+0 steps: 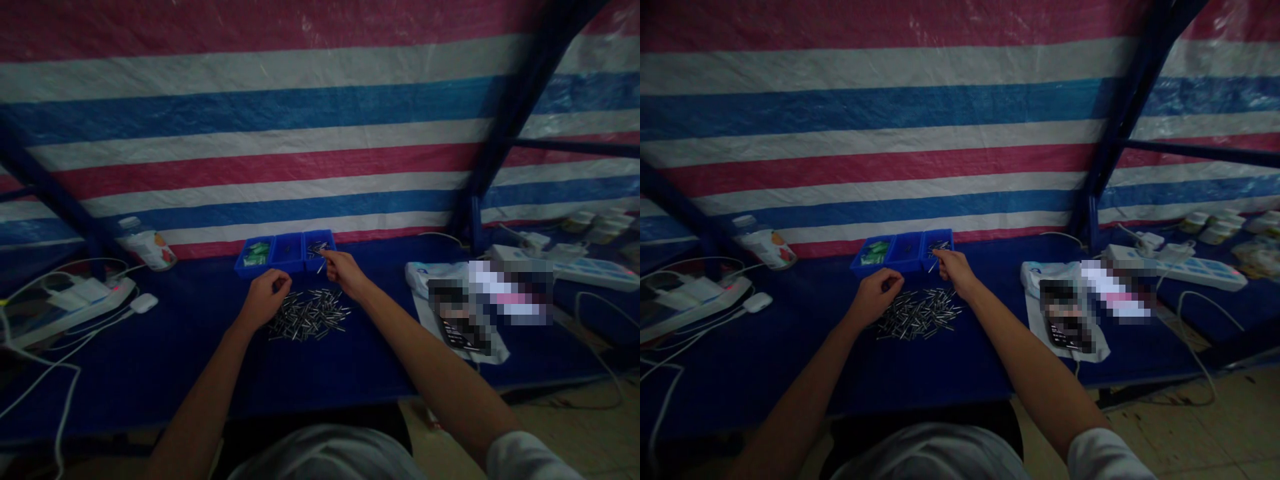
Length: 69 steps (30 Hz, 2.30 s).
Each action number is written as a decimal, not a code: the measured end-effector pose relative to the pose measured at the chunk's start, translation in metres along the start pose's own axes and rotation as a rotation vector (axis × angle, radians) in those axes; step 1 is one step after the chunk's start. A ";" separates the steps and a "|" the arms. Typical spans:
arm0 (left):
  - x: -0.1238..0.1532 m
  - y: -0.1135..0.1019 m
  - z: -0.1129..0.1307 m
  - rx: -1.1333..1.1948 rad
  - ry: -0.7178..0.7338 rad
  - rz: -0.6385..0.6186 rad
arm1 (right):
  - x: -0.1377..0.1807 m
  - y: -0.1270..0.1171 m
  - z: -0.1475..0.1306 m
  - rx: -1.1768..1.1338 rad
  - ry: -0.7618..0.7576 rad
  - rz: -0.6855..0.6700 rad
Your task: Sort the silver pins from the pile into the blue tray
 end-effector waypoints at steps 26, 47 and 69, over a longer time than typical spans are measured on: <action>-0.003 0.001 -0.024 0.473 -0.342 0.143 | 0.167 -0.123 -0.059 1.405 -0.315 0.244; 0.000 0.000 -0.014 0.387 -0.264 0.091 | 0.023 0.050 0.008 0.884 -0.587 -0.312; 0.002 -0.010 -0.002 0.011 -0.152 0.206 | 0.026 0.025 -0.002 -0.076 0.039 -0.305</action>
Point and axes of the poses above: each hand's wrist, its own x-axis away from the middle knuckle, its own y-axis out of the palm, z = x × y, the point moved 2 cm from there along -x, towards the middle knuckle, and after that the axes turned 6 degrees about z, right-handed, at the moved point
